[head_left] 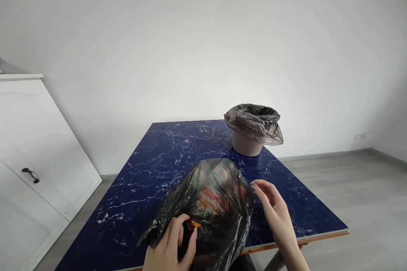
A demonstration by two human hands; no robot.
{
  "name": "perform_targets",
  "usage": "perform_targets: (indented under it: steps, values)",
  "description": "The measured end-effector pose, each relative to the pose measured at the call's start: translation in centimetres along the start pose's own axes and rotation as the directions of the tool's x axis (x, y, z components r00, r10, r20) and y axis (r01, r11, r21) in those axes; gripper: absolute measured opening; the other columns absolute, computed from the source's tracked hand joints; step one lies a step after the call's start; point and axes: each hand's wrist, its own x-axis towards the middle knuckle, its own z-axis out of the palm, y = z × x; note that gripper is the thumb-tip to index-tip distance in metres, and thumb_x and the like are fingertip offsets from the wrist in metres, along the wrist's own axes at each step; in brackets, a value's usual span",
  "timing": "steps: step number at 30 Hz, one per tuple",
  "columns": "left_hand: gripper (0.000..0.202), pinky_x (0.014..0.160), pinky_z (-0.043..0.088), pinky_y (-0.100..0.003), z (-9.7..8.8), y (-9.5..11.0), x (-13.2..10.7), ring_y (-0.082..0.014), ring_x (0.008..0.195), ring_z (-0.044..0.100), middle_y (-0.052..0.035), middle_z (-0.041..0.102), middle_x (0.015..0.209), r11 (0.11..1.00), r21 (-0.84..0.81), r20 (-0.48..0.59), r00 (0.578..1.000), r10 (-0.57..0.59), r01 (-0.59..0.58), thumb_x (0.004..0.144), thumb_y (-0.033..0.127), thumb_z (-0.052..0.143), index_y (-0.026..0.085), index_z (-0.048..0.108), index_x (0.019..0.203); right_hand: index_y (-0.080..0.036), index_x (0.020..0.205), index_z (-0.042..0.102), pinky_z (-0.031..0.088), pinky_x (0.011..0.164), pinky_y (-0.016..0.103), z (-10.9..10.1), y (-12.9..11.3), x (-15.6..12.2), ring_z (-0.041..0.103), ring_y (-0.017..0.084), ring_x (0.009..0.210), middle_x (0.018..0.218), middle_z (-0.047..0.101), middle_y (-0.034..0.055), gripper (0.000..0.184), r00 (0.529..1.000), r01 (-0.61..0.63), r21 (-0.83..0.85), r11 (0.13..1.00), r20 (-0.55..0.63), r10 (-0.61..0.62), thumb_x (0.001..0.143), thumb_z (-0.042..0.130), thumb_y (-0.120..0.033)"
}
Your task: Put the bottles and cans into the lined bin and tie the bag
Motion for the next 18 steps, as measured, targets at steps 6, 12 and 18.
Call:
perform_targets:
  steps: [6, 12, 18]
  values:
    - [0.065, 0.079, 0.068, -0.037, 0.8, -1.8, -0.1, -0.0364, 0.129, 0.072, -0.0114, 0.064, 0.155, 0.985, 0.153, 0.129, 0.990, 0.063, -0.083, 0.101, 0.057, 0.061, 0.038, 0.049, 0.162, -0.022, 0.138, 0.064, 0.051, 0.113, 0.052, 1.6, -0.8, 3.0, 0.065, 0.031, 0.130, 0.145, 0.067, 0.0146, 0.051, 0.967, 0.242, -0.164, 0.956, 0.123, -0.224, 0.101, 0.063, -0.057]
    - [0.095, 0.095, 0.061, -0.069, 2.3, -3.3, 1.0, -0.0509, 0.153, 0.043, -0.0182, 0.031, 0.175, 0.971, 0.236, 0.223, 0.974, -0.026, -0.028, 0.102, 0.067, 0.054, 0.034, 0.003, 0.175, -0.027, 0.144, 0.063, 0.034, 0.129, 0.055, 3.2, -2.4, 2.9, 0.048, 0.028, 0.153, 0.156, 0.062, 0.0084, 0.041, 0.828, 0.480, -0.269, 0.835, 0.454, -0.330, 0.111, 0.050, -0.047]
    - [0.104, 0.109, 0.044, -0.081, 0.2, -4.0, 2.7, -0.0551, 0.157, 0.033, -0.0173, 0.025, 0.179, 0.984, 0.176, 0.185, 0.980, -0.068, 0.035, 0.101, 0.066, 0.055, 0.035, -0.012, 0.173, -0.027, 0.146, 0.062, 0.041, 0.124, 0.059, 3.5, -0.6, -0.1, 0.052, 0.032, 0.147, 0.155, 0.060, 0.0113, 0.045, 0.868, 0.437, -0.432, 0.789, 0.431, -0.245, 0.111, 0.046, -0.052]
